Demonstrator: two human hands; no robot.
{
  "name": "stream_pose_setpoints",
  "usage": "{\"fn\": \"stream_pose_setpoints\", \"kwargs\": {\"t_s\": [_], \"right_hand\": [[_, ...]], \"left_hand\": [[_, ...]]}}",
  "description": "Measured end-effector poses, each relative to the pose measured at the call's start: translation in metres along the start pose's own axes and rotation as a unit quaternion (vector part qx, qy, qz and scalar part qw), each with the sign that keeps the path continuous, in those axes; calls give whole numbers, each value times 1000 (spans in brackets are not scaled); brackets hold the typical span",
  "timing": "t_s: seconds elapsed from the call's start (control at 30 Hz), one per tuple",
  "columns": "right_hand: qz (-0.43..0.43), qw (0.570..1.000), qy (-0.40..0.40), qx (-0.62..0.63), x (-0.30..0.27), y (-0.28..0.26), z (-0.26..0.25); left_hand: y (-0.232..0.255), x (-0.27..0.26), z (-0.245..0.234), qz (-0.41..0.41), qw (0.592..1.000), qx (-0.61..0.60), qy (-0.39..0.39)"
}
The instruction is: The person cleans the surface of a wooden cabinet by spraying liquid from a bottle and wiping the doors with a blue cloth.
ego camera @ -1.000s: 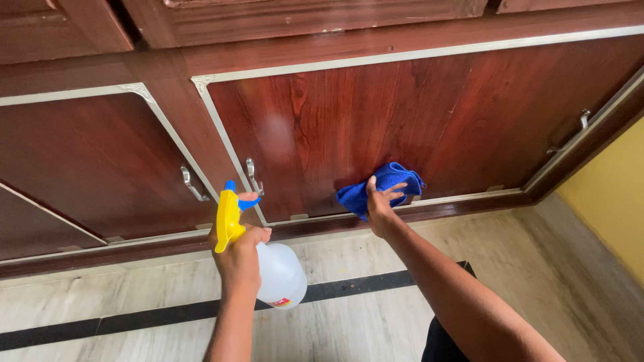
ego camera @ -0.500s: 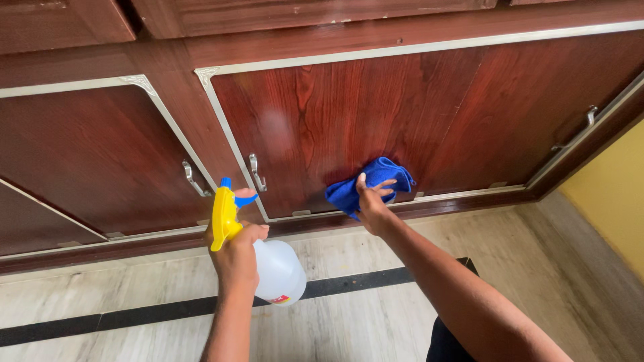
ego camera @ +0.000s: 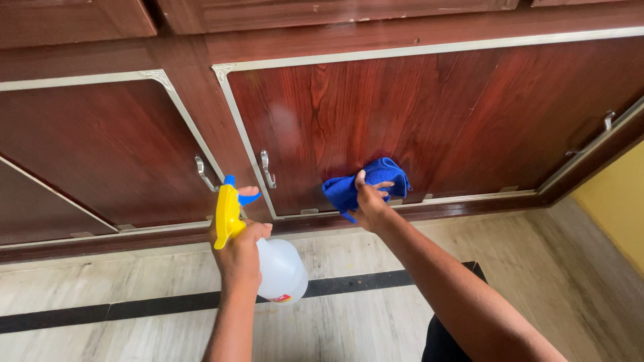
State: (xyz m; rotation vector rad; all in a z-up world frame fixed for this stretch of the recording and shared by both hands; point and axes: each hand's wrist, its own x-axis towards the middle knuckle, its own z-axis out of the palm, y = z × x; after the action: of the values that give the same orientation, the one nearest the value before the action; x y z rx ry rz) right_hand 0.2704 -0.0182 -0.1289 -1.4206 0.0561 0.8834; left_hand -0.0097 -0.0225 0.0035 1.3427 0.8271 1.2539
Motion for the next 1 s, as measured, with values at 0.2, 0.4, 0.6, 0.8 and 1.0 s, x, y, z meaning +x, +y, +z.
{"fn": "stream_pose_setpoints", "kwargs": {"t_s": [0.2,0.4,0.6,0.8,1.0], "right_hand": [[27,997,-68,27,0,10,8],[59,975,-209,43,20,32,16],[85,974,-205,51,22,40,31],[68,973,-210,70,18,39,44],[57,991,-117,17,-10,33,56]], "left_hand": [[4,-3,-1,-15,1000,-12,0],[6,-4,-6,-9,999,-32,5],[11,-7,-16,-9,1000,-19,14],[18,-10,-30,-9,1000,10,26],[24,-11,-35,-8,999,29,36]]}}
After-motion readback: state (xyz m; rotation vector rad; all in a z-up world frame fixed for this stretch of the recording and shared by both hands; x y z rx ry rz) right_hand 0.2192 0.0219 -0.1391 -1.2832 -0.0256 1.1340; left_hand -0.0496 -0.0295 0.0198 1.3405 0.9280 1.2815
